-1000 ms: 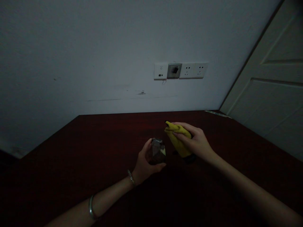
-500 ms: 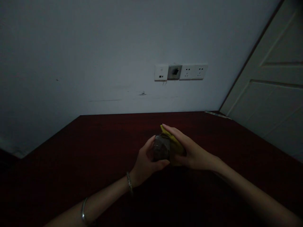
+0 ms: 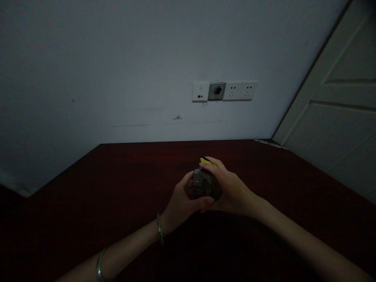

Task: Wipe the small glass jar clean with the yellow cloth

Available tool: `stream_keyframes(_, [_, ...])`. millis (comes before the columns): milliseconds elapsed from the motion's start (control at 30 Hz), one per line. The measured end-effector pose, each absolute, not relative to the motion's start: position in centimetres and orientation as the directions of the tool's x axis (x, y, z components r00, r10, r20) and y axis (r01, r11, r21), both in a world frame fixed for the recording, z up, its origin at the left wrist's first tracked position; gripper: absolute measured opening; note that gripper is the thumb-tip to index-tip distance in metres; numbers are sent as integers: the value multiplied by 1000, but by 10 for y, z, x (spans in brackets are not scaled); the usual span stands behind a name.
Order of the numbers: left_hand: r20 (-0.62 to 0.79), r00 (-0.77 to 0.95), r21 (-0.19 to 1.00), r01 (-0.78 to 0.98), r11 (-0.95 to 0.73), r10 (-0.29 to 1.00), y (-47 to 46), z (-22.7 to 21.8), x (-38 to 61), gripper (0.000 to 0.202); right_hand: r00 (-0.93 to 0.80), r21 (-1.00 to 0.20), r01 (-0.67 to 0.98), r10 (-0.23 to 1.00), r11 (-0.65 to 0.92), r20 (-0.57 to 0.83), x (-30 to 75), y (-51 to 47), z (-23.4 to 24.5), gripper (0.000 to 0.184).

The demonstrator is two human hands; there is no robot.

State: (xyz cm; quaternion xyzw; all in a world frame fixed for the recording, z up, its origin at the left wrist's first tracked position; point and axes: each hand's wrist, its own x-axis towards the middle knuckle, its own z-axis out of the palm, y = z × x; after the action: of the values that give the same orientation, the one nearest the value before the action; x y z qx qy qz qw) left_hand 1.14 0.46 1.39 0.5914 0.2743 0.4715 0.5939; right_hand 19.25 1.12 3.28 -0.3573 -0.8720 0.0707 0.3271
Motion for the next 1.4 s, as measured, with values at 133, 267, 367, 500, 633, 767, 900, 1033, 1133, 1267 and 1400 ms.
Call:
stream_keyframes(133, [241, 435, 964, -209, -163, 867, 6, 16, 11, 66, -500, -342, 603, 676, 720, 541, 193, 11, 28, 87])
stream_keyframes(267, [248, 552, 966, -199, -163, 796, 18, 14, 3, 81, -467, -385, 556, 660, 737, 588, 194, 15, 22, 88])
stream_keyframes(367, [189, 676, 979, -188, -81, 712, 32, 5, -5, 96, -365, -491, 508, 693, 708, 622, 193, 17, 20, 87])
stream_keyframes(500, [155, 643, 988, -82, -134, 750, 43, -8, -10, 117, -184, -669, 449, 794, 593, 580, 188, 17, 20, 83])
stream_keyframes(633, [250, 557, 957, -17, -291, 792, 38, -8, -9, 124, -157, -706, 466, 835, 533, 527, 184, 14, 19, 83])
stream_keyframes(767, [306, 537, 924, 32, -381, 786, 31, -2, -7, 121, -230, -659, 507, 824, 556, 518, 178, 10, 15, 85])
stream_keyframes(900, [324, 553, 898, 76, -434, 767, 29, -2, -6, 117, -261, -645, 533, 832, 547, 489, 175, 7, 12, 87])
stream_keyframes(1033, [371, 518, 867, 103, -487, 771, 30, -7, -6, 109, -275, -628, 562, 838, 538, 472, 175, 4, 9, 96])
stream_keyframes(1133, [400, 480, 856, 108, -505, 781, 29, -9, -6, 104, -319, -598, 566, 820, 567, 475, 176, 5, 9, 104])
stream_keyframes(1267, [434, 436, 848, 98, -521, 788, 25, -8, -5, 102, -493, -574, 444, 722, 688, 485, 186, 13, 14, 118])
stream_keyframes(1400, [467, 396, 831, 109, -545, 791, 22, -7, -3, 98, -584, -567, 361, 653, 741, 483, 204, 25, 24, 107])
